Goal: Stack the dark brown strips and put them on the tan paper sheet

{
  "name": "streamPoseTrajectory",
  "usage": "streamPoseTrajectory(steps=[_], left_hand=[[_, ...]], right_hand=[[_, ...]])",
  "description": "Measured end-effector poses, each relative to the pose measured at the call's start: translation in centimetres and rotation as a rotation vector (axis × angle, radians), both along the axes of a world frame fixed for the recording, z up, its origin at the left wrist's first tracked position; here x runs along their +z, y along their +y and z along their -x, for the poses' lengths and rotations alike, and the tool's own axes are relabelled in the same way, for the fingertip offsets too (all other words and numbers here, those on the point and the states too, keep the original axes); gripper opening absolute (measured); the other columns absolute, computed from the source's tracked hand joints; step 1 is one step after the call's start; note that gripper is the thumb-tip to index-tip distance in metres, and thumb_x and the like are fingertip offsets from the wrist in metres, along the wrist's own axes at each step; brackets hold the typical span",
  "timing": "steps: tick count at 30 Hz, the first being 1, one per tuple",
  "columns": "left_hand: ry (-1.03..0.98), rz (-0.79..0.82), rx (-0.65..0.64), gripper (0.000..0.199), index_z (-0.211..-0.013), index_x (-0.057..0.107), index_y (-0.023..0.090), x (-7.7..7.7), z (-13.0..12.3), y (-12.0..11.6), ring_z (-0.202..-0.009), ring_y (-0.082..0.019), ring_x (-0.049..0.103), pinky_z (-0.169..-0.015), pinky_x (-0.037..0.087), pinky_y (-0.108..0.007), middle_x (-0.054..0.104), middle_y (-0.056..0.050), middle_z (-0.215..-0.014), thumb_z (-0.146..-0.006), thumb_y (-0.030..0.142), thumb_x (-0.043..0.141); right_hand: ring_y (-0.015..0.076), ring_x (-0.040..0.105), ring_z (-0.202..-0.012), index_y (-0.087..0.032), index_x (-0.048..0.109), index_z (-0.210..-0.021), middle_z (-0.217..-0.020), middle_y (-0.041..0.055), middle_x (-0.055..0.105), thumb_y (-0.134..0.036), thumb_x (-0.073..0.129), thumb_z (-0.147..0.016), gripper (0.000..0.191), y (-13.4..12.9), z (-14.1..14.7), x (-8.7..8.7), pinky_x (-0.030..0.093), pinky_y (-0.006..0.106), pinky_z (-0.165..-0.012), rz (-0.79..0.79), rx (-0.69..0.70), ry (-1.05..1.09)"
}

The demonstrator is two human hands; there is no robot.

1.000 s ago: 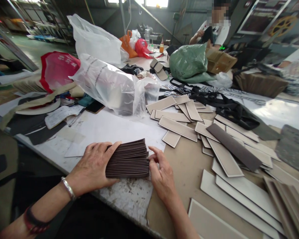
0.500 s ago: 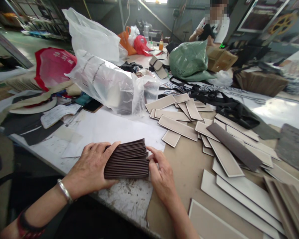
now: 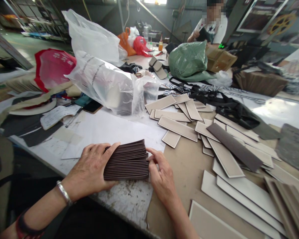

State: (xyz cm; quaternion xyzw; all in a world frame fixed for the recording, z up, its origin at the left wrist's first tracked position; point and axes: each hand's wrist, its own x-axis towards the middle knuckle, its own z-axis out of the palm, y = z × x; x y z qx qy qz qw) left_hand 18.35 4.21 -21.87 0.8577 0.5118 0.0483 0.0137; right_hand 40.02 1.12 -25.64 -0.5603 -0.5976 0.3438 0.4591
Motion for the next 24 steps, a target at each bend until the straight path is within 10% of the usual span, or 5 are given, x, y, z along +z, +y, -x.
streamPoseTrajectory(steps=[24], left_hand=[[-0.016, 0.009, 0.006, 0.085, -0.132, 0.036, 0.016, -0.04, 0.09, 0.00, -0.106, -0.027, 0.042, -0.098, 0.026, -0.047, 0.048, -0.012, -0.113, -0.057, 0.045, 0.064]], right_hand=[[0.0143, 0.052, -0.078, -0.021, 0.058, -0.105, -0.085, 0.0012, 0.055, -0.020, 0.039, -0.087, 0.027, -0.13, 0.52, -0.52, 0.041, 0.024, -0.071, -0.113, -0.061, 0.002]])
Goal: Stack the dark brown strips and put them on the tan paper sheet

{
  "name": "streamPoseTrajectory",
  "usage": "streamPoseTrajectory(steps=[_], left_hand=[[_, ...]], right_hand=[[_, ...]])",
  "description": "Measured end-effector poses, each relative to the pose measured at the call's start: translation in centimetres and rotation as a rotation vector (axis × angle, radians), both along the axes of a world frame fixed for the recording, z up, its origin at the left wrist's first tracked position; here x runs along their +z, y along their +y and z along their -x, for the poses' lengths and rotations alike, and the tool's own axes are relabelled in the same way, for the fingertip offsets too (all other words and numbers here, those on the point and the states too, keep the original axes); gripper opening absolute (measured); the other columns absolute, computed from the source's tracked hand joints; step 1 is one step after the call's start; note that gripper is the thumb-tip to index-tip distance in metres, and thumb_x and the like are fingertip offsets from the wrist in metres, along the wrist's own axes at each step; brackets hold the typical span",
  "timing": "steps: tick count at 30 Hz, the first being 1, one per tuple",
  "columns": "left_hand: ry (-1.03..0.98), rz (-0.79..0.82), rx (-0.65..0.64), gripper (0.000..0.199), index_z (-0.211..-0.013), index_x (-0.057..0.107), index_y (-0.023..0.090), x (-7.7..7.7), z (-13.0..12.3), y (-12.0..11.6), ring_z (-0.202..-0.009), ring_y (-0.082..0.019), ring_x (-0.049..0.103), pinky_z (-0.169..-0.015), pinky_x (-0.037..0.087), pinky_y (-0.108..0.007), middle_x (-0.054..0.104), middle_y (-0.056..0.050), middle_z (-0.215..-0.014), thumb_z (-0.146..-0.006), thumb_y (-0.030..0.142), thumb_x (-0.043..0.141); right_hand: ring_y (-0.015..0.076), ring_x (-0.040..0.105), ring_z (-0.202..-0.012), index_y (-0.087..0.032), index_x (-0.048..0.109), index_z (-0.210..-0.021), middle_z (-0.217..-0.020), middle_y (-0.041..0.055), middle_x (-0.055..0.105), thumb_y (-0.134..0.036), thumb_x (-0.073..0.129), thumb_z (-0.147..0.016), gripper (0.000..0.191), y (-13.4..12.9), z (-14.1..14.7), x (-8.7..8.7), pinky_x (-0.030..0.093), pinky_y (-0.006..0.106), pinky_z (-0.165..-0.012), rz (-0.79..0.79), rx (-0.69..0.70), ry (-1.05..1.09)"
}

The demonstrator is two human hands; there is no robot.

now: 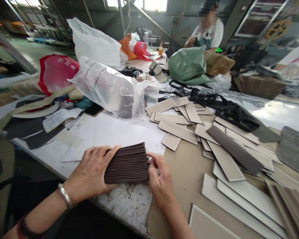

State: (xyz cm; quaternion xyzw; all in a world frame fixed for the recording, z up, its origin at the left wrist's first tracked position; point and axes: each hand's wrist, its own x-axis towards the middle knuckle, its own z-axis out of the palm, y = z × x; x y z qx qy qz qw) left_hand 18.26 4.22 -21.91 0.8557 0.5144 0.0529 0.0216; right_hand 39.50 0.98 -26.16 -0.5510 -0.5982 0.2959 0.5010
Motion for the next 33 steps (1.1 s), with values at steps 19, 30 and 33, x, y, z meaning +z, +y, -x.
streamPoseTrajectory(steps=[19, 30, 33], left_hand=[[-0.017, 0.043, 0.016, 0.083, -0.133, 0.037, 0.015, 0.2, -0.1, -0.1, -0.107, -0.028, 0.041, -0.099, 0.025, -0.047, 0.047, -0.013, -0.113, -0.058, 0.042, 0.062], [-0.032, 0.044, 0.019, 0.083, -0.132, 0.037, 0.017, 0.1, 0.0, 0.1, -0.107, -0.027, 0.041, -0.100, 0.024, -0.046, 0.047, -0.012, -0.114, -0.057, 0.041, 0.063], [-0.034, 0.039, 0.017, 0.085, -0.132, 0.037, 0.017, 0.1, 0.0, 0.1, -0.108, -0.028, 0.041, -0.100, 0.024, -0.046, 0.047, -0.012, -0.114, -0.056, 0.042, 0.064]], right_hand=[[0.0168, 0.053, -0.084, -0.021, 0.059, -0.096, -0.092, 0.0021, 0.059, -0.022, 0.039, -0.084, 0.023, 0.4, 0.1, 0.3, 0.041, 0.026, -0.076, 0.078, -0.015, 0.025], [0.0187, 0.057, -0.087, -0.019, 0.054, -0.109, -0.095, 0.0048, 0.060, -0.025, 0.040, -0.079, 0.034, 1.0, 0.0, 0.3, 0.045, 0.030, -0.077, 0.153, 0.019, 0.124], [0.0184, 0.057, -0.086, -0.019, 0.052, -0.116, -0.097, 0.0048, 0.059, -0.025, 0.039, -0.077, 0.041, 1.1, -0.1, 0.1, 0.045, 0.031, -0.078, 0.169, 0.052, 0.160]])
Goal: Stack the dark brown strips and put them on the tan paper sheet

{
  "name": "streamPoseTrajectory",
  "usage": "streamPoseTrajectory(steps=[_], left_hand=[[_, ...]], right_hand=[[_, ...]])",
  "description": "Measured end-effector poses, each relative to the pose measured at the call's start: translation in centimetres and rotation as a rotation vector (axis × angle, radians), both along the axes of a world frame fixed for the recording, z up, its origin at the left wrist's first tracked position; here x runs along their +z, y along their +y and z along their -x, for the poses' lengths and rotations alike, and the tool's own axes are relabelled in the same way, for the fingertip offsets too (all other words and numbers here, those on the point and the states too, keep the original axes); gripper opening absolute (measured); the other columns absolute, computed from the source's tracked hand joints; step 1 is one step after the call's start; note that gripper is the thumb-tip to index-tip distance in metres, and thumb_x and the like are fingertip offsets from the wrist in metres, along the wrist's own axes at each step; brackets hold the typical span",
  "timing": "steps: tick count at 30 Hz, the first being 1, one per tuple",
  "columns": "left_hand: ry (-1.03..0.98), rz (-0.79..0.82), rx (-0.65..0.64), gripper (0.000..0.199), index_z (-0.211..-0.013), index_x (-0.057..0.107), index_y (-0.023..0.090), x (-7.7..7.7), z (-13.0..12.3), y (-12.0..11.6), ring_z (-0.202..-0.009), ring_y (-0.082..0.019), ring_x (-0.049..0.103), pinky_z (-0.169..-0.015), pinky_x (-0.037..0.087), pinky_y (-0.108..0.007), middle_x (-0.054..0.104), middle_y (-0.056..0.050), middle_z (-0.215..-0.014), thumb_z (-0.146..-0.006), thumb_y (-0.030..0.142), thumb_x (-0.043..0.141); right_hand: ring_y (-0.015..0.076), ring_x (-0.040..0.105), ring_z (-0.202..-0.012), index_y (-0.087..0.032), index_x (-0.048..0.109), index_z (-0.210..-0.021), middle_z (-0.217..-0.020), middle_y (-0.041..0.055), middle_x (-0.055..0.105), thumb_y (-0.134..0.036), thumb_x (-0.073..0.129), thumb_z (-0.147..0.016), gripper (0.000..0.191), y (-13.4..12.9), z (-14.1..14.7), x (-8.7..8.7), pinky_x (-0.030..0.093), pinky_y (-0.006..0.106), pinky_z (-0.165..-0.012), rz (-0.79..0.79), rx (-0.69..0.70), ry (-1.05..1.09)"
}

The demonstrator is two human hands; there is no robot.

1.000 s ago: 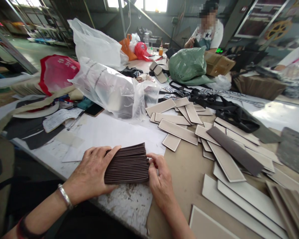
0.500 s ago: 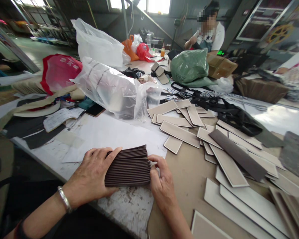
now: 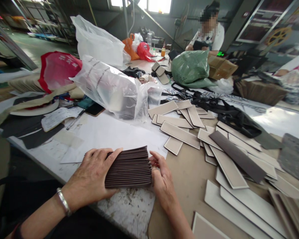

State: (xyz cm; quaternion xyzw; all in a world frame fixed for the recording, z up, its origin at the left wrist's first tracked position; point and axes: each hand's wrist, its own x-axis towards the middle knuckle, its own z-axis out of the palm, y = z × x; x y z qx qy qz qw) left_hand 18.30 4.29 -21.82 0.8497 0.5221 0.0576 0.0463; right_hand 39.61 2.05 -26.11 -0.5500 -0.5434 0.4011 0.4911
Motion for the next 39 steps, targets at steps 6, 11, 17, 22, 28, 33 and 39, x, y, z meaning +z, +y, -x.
streamPoseTrajectory(steps=[6, 11, 17, 22, 28, 33, 39], left_hand=[[-0.003, 0.002, -0.001, 0.085, -0.132, 0.037, 0.017, -0.08, 0.00, 0.07, -0.107, -0.028, 0.041, -0.099, 0.024, -0.047, 0.048, -0.012, -0.114, -0.056, 0.043, 0.065], [0.002, 0.013, 0.001, 0.085, -0.132, 0.038, 0.016, 0.08, -0.01, 0.05, -0.107, -0.028, 0.041, -0.099, 0.024, -0.047, 0.048, -0.013, -0.114, -0.056, 0.042, 0.065], [0.000, -0.002, -0.005, 0.085, -0.132, 0.037, 0.017, 0.00, -0.04, 0.07, -0.106, -0.027, 0.041, -0.099, 0.025, -0.046, 0.048, -0.012, -0.113, -0.055, 0.041, 0.066], [-0.003, -0.003, -0.005, 0.085, -0.132, 0.037, 0.017, -0.04, 0.02, 0.09, -0.106, -0.028, 0.042, -0.098, 0.025, -0.046, 0.048, -0.012, -0.114, -0.056, 0.043, 0.066], [0.001, -0.005, -0.010, 0.085, -0.132, 0.037, 0.017, -0.04, 0.01, 0.11, -0.106, -0.028, 0.042, -0.098, 0.025, -0.046, 0.048, -0.012, -0.114, -0.056, 0.042, 0.065], [-0.006, -0.014, -0.012, 0.084, -0.132, 0.038, 0.016, -0.11, 0.06, 0.06, -0.106, -0.027, 0.042, -0.098, 0.025, -0.046, 0.048, -0.012, -0.113, -0.056, 0.041, 0.063], [0.003, -0.030, -0.024, 0.085, -0.132, 0.037, 0.016, -0.16, 0.14, 0.05, -0.107, -0.028, 0.041, -0.098, 0.025, -0.047, 0.048, -0.013, -0.113, -0.056, 0.041, 0.064]], right_hand=[[0.0185, 0.057, -0.086, -0.019, 0.052, -0.119, -0.096, 0.0054, 0.058, -0.028, 0.041, -0.082, 0.039, -0.03, -0.09, 0.05, 0.046, 0.030, -0.076, 0.009, 0.015, 0.041], [0.0174, 0.055, -0.088, -0.021, 0.052, -0.122, -0.097, 0.0046, 0.056, -0.028, 0.039, -0.085, 0.040, 0.00, -0.16, 0.24, 0.045, 0.029, -0.080, -0.006, 0.034, 0.000], [0.0171, 0.053, -0.088, -0.023, 0.052, -0.124, -0.097, 0.0037, 0.055, -0.027, 0.038, -0.086, 0.041, 0.07, -0.22, 0.34, 0.044, 0.028, -0.082, -0.019, 0.037, -0.068], [0.0182, 0.052, -0.092, -0.025, 0.053, -0.125, -0.097, 0.0036, 0.054, -0.025, 0.038, -0.084, 0.044, 0.12, -0.27, 0.27, 0.042, 0.029, -0.085, -0.030, 0.046, -0.122], [0.0171, 0.051, -0.092, -0.025, 0.055, -0.122, -0.096, 0.0025, 0.053, -0.023, 0.037, -0.084, 0.042, 0.17, -0.26, 0.16, 0.042, 0.027, -0.084, -0.042, 0.058, -0.125], [0.0169, 0.053, -0.087, -0.024, 0.057, -0.115, -0.096, 0.0024, 0.054, -0.027, 0.039, -0.085, 0.035, 0.26, -0.12, 0.35, 0.043, 0.027, -0.080, -0.028, 0.038, -0.104], [0.0166, 0.052, -0.084, -0.022, 0.057, -0.110, -0.093, 0.0029, 0.054, -0.027, 0.039, -0.084, 0.033, 0.40, 0.09, 0.35, 0.043, 0.027, -0.077, -0.030, 0.030, -0.082]])
